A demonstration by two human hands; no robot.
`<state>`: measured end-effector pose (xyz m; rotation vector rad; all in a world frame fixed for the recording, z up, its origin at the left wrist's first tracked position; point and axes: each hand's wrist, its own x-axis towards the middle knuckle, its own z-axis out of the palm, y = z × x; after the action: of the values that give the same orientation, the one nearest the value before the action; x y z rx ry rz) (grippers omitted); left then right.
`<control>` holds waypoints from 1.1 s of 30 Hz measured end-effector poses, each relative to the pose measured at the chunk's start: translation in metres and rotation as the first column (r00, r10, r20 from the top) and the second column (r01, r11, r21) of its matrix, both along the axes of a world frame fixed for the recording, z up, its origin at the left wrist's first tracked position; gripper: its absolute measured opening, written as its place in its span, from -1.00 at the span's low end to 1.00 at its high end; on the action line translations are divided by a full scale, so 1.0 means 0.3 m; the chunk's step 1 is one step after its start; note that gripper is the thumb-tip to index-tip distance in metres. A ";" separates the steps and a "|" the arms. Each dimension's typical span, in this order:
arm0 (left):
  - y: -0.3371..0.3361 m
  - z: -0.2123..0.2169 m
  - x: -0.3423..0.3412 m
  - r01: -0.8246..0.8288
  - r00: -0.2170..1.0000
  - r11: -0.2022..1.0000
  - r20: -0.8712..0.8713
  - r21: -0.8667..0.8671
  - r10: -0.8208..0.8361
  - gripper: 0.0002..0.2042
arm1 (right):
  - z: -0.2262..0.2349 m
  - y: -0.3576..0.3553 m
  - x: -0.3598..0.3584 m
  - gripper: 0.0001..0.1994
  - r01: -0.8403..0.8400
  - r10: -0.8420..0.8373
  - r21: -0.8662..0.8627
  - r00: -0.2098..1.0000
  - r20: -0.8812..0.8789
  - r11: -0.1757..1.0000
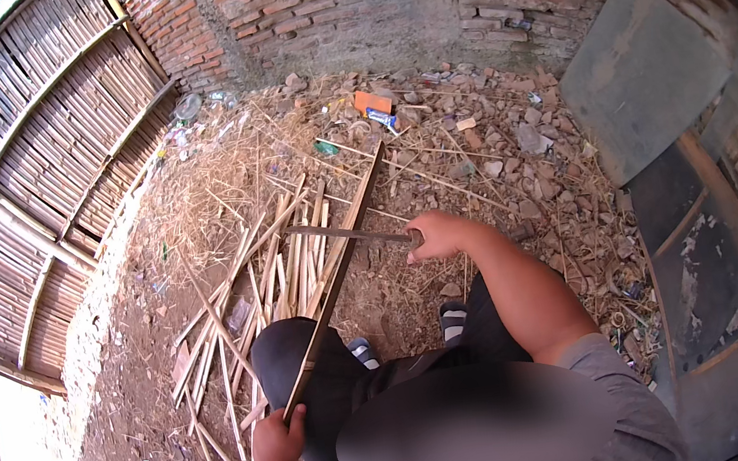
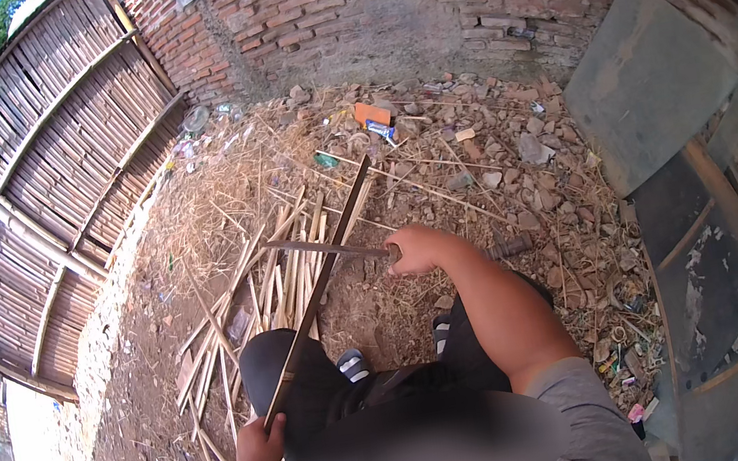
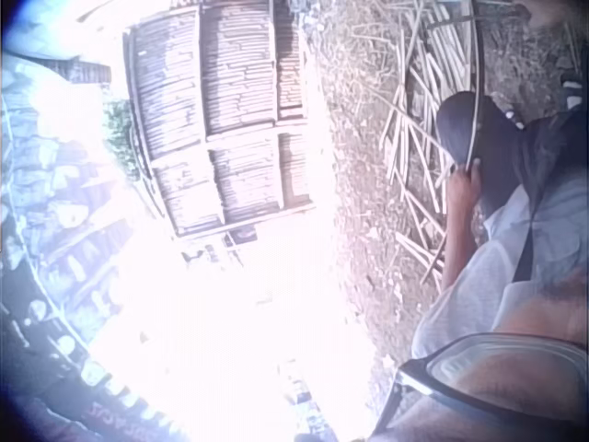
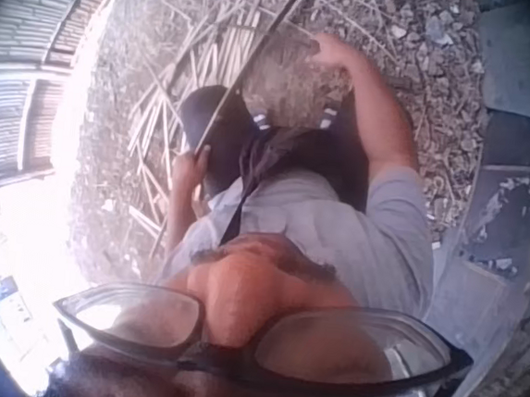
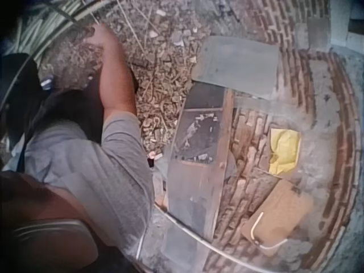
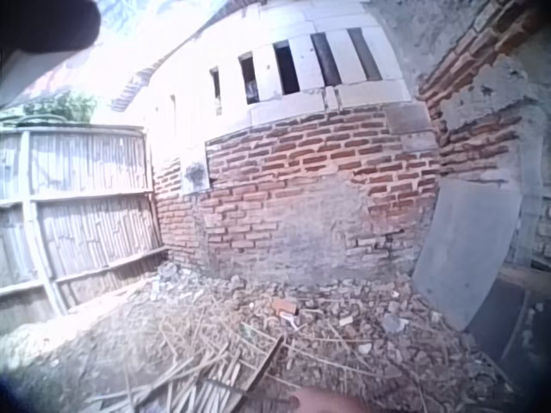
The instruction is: The person is stripping a piece of bamboo by hand using a large blade, drawing the blade along the length of the wood while holding it between their knees.
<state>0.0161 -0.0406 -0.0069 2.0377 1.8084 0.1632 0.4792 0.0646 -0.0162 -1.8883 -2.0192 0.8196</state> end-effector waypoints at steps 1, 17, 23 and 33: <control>0.001 0.000 0.003 0.000 1.000 1.000 0.004 -0.001 0.000 -0.54 | -0.016 0.002 0.014 -0.58 0.053 -0.052 0.043 0.998 -0.038 0.998; -0.009 0.017 0.018 -0.008 1.000 0.999 0.022 0.031 0.008 -0.56 | 0.024 -0.005 -0.043 -0.57 -0.098 0.100 -0.080 0.995 0.023 0.992; -0.004 0.006 0.011 0.010 1.000 0.999 -0.010 0.031 -0.010 -0.55 | 0.032 -0.021 -0.020 -0.55 0.028 -0.028 0.004 0.999 0.032 1.000; -0.007 0.001 0.008 -0.003 1.000 0.999 0.010 0.032 0.003 -0.54 | 0.040 -0.022 -0.099 -0.60 -0.168 0.173 -0.073 0.982 0.081 0.983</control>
<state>0.0184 -0.0429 -0.0067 2.0522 1.8142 0.2038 0.4495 0.0580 -0.0042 -1.8341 -2.2591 0.8696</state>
